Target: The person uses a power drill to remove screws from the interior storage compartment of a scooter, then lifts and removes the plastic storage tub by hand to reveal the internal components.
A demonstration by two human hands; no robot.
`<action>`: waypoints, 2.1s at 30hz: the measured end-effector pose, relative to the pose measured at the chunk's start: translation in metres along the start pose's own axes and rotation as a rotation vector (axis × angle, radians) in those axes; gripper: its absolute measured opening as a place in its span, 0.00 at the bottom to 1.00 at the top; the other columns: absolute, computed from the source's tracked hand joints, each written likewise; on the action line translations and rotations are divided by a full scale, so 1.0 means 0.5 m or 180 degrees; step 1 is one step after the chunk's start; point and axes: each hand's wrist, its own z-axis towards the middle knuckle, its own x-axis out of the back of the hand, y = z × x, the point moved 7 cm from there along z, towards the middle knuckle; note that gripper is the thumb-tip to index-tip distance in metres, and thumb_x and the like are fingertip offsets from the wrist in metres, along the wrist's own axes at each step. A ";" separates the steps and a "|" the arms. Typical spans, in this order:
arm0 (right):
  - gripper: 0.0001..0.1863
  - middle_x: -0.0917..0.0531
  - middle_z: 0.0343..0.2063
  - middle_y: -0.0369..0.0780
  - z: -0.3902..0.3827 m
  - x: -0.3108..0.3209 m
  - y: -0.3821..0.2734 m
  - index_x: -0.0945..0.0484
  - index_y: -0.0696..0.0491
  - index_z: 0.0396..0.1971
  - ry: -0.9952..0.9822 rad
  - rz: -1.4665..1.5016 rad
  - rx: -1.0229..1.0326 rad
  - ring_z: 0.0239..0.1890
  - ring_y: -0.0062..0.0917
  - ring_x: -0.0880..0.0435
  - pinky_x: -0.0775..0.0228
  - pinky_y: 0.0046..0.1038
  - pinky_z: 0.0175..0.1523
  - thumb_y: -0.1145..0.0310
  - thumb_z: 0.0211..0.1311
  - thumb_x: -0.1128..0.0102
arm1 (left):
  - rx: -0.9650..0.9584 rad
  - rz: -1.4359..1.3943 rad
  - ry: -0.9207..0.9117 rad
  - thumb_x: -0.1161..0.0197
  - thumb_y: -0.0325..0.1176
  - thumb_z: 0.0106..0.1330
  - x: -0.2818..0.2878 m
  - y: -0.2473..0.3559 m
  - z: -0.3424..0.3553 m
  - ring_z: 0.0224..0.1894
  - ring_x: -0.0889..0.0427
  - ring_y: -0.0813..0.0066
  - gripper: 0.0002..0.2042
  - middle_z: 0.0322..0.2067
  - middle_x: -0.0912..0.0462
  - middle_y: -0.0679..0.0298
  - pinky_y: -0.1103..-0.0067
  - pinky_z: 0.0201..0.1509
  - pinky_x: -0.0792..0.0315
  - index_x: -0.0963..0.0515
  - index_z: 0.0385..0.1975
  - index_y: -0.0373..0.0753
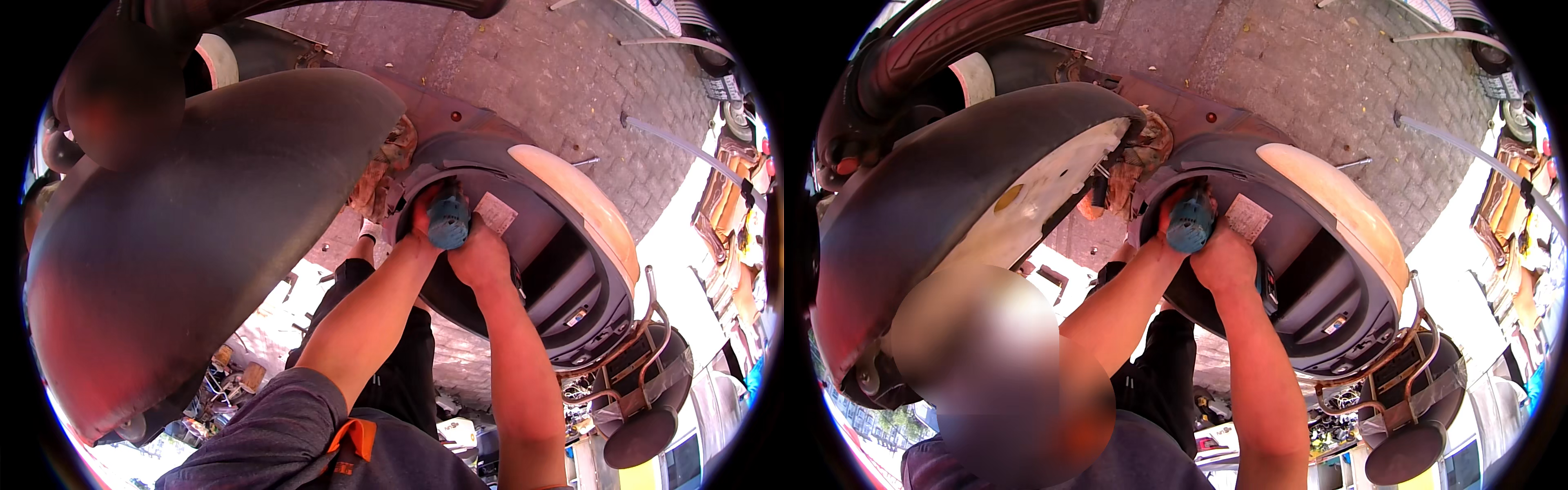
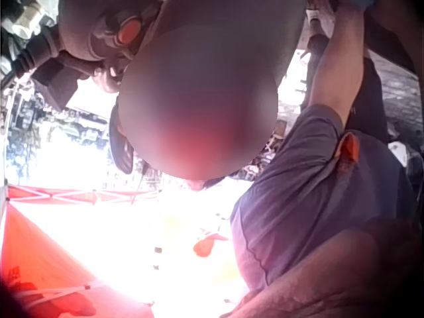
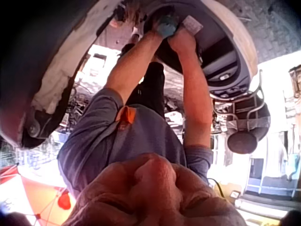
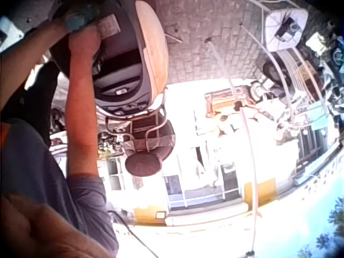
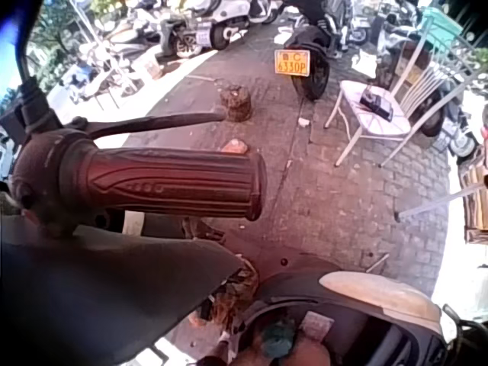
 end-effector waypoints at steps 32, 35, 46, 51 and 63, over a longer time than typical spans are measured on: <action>0.23 0.11 0.38 0.49 -0.197 0.083 -0.106 0.24 0.57 0.50 -0.0393 -0.0982 0.0060 0.42 0.46 0.10 0.17 0.43 0.47 0.64 0.57 0.31 | 0.0822 0.0140 0.0377 0.42 0.42 0.76 -0.125 -0.024 -0.189 0.50 0.17 0.59 0.14 0.38 0.15 0.57 0.67 0.54 0.19 0.21 0.46 0.35; 0.20 0.11 0.34 0.48 -0.313 0.070 -0.091 0.24 0.56 0.46 -0.0421 -0.0804 0.0002 0.37 0.46 0.10 0.18 0.43 0.43 0.65 0.56 0.30 | 0.1273 0.0382 0.0872 0.39 0.40 0.75 -0.187 -0.050 -0.312 0.47 0.17 0.63 0.12 0.35 0.17 0.59 0.68 0.51 0.19 0.22 0.43 0.37; 0.24 0.15 0.36 0.43 -0.696 -0.097 0.113 0.24 0.53 0.48 0.0455 0.1363 0.0677 0.39 0.44 0.13 0.22 0.43 0.40 0.62 0.51 0.30 | 0.0990 0.2778 0.1198 0.48 0.45 0.78 -0.203 -0.123 -0.532 0.31 0.26 0.76 0.12 0.25 0.29 0.71 0.77 0.40 0.29 0.26 0.43 0.42; 0.25 0.15 0.36 0.45 -0.840 -0.182 0.275 0.24 0.51 0.51 0.0870 0.1847 0.0352 0.40 0.44 0.13 0.22 0.43 0.42 0.63 0.52 0.30 | 0.2377 0.4939 0.0761 0.49 0.43 0.77 -0.152 -0.223 -0.641 0.29 0.24 0.74 0.13 0.25 0.27 0.66 0.73 0.40 0.26 0.29 0.47 0.39; 0.21 0.15 0.35 0.49 -1.096 -0.397 0.810 0.23 0.52 0.52 0.2019 0.3582 -0.0373 0.40 0.47 0.14 0.23 0.38 0.46 0.68 0.57 0.31 | 0.3021 0.6791 0.0919 0.40 0.42 0.76 0.195 -0.587 -0.815 0.21 0.24 0.75 0.14 0.19 0.27 0.67 0.78 0.30 0.29 0.25 0.35 0.38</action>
